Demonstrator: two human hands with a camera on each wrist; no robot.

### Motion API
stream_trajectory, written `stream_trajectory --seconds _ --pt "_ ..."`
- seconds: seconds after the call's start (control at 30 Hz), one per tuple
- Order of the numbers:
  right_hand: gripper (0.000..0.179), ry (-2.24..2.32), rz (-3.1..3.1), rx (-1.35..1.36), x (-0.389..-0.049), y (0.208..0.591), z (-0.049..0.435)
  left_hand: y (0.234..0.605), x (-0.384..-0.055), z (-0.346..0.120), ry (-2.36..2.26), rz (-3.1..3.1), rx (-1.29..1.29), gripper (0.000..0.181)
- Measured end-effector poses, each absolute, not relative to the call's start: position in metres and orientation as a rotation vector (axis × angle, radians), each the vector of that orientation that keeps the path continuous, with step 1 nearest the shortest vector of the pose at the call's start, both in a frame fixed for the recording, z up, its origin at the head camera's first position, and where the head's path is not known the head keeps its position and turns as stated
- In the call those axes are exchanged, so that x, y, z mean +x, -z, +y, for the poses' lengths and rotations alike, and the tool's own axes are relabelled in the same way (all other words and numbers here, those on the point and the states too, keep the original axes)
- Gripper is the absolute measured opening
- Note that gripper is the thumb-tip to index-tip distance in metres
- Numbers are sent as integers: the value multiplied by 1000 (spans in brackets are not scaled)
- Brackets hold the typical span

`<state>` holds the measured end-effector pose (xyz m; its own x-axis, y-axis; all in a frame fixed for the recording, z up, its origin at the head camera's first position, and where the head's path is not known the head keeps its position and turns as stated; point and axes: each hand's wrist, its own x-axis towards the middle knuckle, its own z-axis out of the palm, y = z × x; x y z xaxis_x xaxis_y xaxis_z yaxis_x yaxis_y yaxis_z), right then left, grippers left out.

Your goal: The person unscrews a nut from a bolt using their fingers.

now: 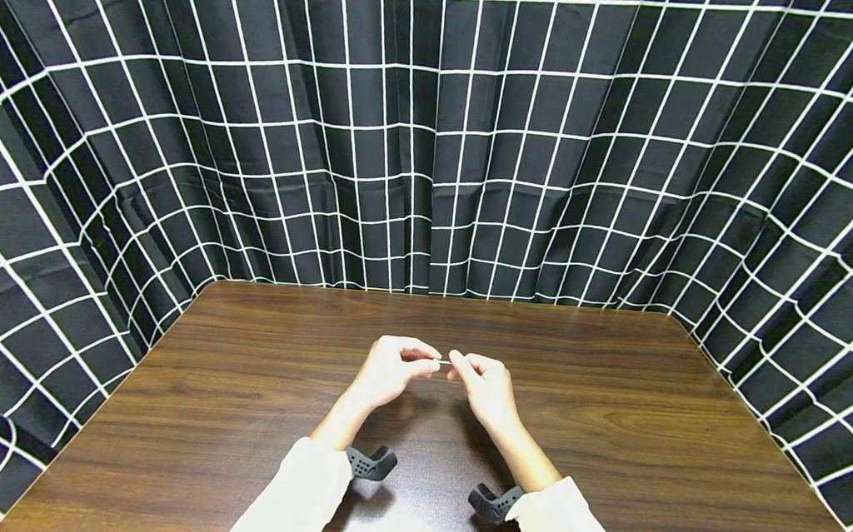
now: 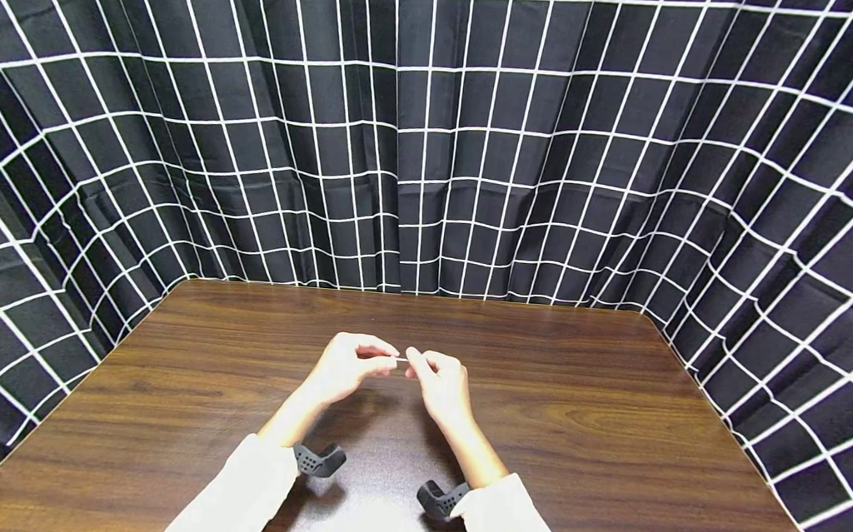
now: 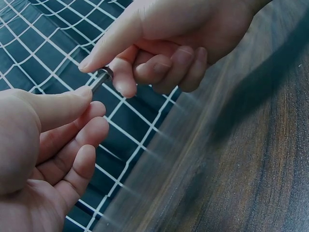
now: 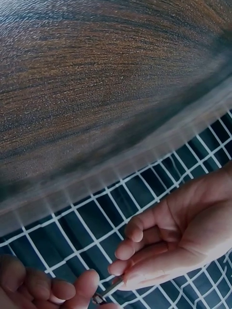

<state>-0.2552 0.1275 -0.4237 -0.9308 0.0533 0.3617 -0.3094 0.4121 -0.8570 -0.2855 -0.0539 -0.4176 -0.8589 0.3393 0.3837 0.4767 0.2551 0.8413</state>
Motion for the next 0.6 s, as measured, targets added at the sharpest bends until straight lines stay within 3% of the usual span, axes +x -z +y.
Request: stream_trajectory --seconds 0.37,0.6 --pt "17 -1645 -2291 252 -258 424 127 417 -286 -54 1699 -2365 -766 10" --pt "10 -1712 -2271 306 -239 400 122 418 -287 -55 1711 -2353 -759 13"
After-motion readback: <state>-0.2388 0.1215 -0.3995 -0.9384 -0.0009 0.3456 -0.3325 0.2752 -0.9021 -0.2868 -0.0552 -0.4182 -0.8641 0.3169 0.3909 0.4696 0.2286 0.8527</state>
